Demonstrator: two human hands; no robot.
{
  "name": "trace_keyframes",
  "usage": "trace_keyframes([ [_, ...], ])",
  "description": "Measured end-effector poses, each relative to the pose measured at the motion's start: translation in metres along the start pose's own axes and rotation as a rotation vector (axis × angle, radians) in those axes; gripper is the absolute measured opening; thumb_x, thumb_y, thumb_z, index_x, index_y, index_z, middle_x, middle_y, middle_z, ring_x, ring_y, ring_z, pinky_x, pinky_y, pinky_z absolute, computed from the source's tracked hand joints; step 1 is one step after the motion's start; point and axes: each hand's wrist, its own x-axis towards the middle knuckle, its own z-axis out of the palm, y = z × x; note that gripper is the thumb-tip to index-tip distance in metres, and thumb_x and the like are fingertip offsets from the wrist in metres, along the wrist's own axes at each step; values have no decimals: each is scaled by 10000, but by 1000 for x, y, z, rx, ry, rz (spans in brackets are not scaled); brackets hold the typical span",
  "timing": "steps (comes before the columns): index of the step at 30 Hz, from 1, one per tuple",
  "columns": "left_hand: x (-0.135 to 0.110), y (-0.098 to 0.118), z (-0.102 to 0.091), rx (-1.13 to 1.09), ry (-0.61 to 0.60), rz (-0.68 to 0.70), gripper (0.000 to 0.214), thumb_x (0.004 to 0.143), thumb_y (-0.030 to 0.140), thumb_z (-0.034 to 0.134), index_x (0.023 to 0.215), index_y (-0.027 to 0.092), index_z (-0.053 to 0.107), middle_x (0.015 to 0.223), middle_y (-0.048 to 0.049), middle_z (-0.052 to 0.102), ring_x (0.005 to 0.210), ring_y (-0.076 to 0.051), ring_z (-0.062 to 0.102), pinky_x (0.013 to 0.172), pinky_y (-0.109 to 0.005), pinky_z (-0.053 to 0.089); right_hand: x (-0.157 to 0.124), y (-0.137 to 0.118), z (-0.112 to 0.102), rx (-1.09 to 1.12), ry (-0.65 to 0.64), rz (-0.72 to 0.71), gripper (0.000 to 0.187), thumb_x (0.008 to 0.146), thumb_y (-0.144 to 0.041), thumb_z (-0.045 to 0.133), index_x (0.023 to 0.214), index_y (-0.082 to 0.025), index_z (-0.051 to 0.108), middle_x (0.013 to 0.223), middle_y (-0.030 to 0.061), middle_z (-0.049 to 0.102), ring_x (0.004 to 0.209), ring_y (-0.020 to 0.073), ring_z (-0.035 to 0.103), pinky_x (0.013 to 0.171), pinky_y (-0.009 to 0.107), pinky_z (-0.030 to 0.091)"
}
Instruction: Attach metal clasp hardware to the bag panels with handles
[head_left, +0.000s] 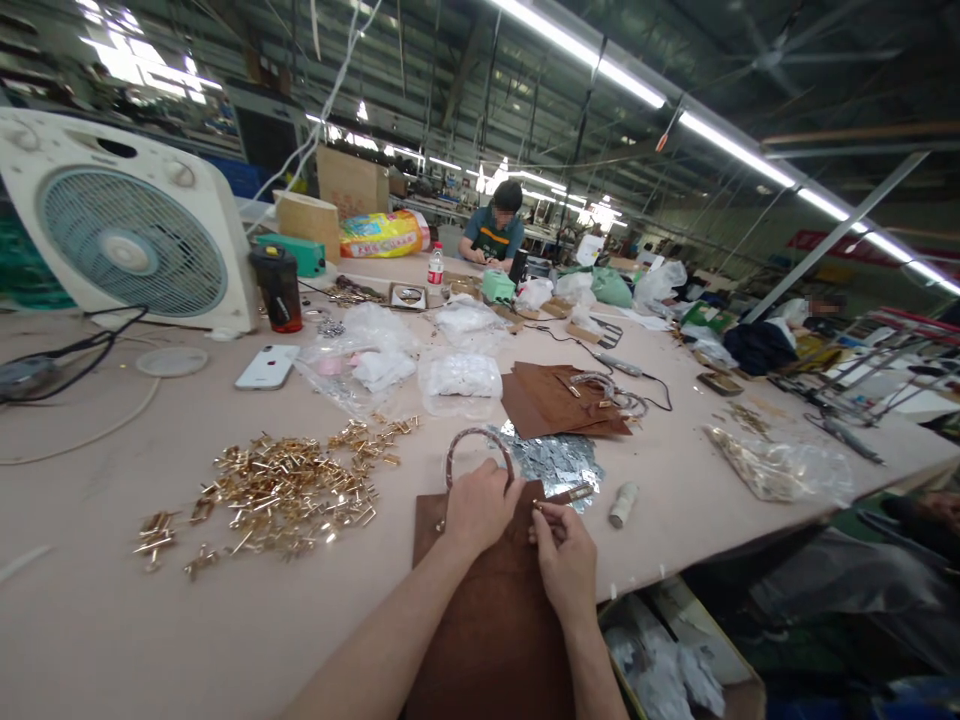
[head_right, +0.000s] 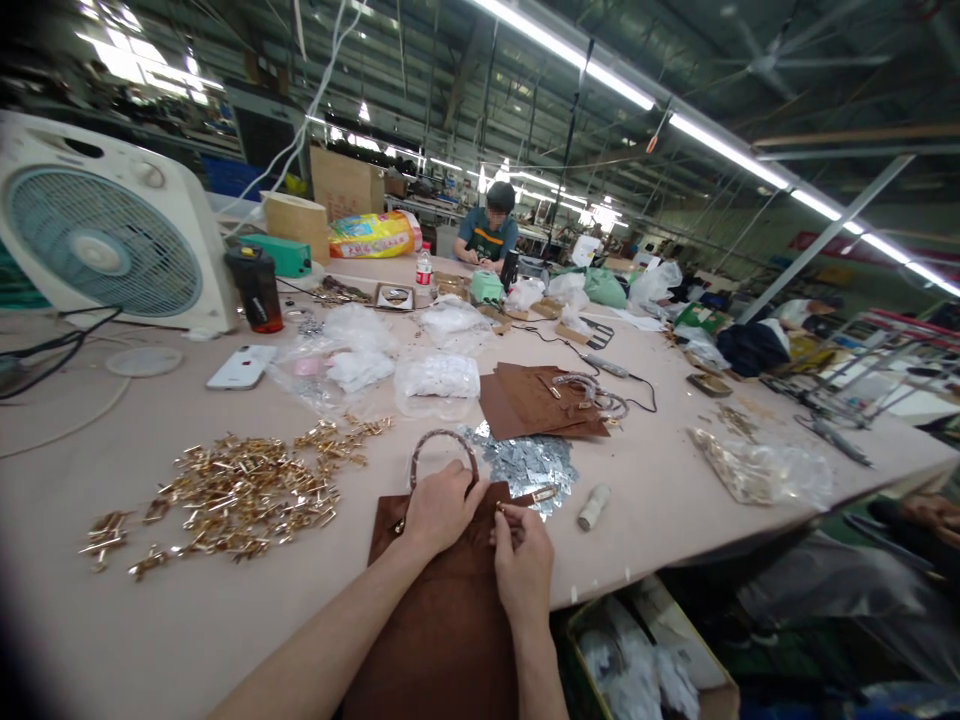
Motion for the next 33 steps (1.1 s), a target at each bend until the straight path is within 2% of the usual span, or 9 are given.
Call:
trace_keyframes([
  [13, 0, 3, 3, 17, 35, -19, 463, 1075, 451, 409, 977, 172, 766, 1004, -115, 718, 918, -265, 699, 814, -364, 502, 2, 2, 6, -94, 5, -44, 355, 925, -556, 669, 1027, -217, 694, 903, 90, 751, 703, 238, 696, 691, 378, 581],
  [21, -3, 2, 3, 32, 66, -16, 431, 1070, 448, 446, 966, 170, 759, 991, -95, 706, 911, -243, 693, 811, -349, 500, -5, -3, 13, -379, 102, -246, 378, 990, -550, 566, 1013, -203, 713, 957, 123, 731, 864, 282, 685, 803, 419, 545],
  [27, -4, 3, 0, 21, 70, -25, 422, 1073, 442, 448, 959, 176, 756, 979, -78, 705, 903, -233, 688, 801, -345, 490, -9, -4, 13, -444, 134, -284, 441, 1027, -572, 505, 1043, -179, 704, 978, 134, 729, 842, 268, 676, 782, 402, 540],
  [33, -4, 2, -5, -2, 40, -45, 441, 1083, 441, 420, 970, 176, 754, 1010, -83, 697, 929, -232, 683, 838, -341, 483, -6, -9, 18, -492, 106, -339, 426, 1050, -545, 476, 1051, -182, 698, 973, 131, 722, 873, 271, 671, 812, 397, 523],
])
